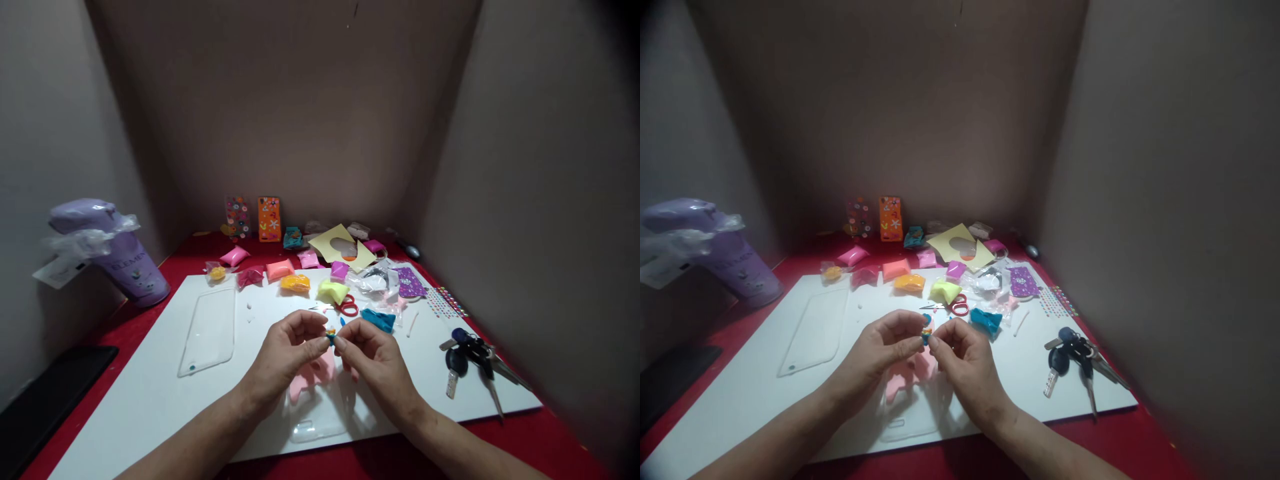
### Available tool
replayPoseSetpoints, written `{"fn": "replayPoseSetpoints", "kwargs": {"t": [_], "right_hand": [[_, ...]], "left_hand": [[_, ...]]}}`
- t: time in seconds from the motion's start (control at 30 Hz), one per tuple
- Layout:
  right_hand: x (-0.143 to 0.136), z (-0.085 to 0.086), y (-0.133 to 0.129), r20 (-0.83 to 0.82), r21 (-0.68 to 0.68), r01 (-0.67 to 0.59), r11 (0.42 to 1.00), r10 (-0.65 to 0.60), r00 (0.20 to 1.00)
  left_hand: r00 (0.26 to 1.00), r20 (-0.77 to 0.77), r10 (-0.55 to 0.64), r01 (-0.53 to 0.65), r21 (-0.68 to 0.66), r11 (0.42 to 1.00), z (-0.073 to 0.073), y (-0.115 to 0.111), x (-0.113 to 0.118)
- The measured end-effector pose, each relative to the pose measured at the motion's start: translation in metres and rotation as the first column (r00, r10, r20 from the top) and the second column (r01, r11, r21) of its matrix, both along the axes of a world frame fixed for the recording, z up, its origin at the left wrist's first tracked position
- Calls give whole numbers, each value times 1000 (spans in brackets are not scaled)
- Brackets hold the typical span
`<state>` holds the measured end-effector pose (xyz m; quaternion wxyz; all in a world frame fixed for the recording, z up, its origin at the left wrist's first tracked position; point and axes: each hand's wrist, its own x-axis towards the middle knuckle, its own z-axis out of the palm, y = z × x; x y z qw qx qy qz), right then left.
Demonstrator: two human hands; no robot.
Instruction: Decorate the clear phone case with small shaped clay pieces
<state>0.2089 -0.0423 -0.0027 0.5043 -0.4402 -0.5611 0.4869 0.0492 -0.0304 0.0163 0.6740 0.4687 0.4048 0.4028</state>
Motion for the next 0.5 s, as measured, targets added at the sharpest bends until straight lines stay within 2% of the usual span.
{"fn": "replayPoseSetpoints", "kwargs": {"t": [0.27,0.5], "right_hand": [[-1,-2,-1,-26,-6,-15,1000,14,1000],[0,-1,-1,-35,-4,-16,1000,16,999]], "left_hand": [[999,20,48,-47,-11,999,-2,2,1],[993,116,18,-10,-66,998,-1,4,0]]}}
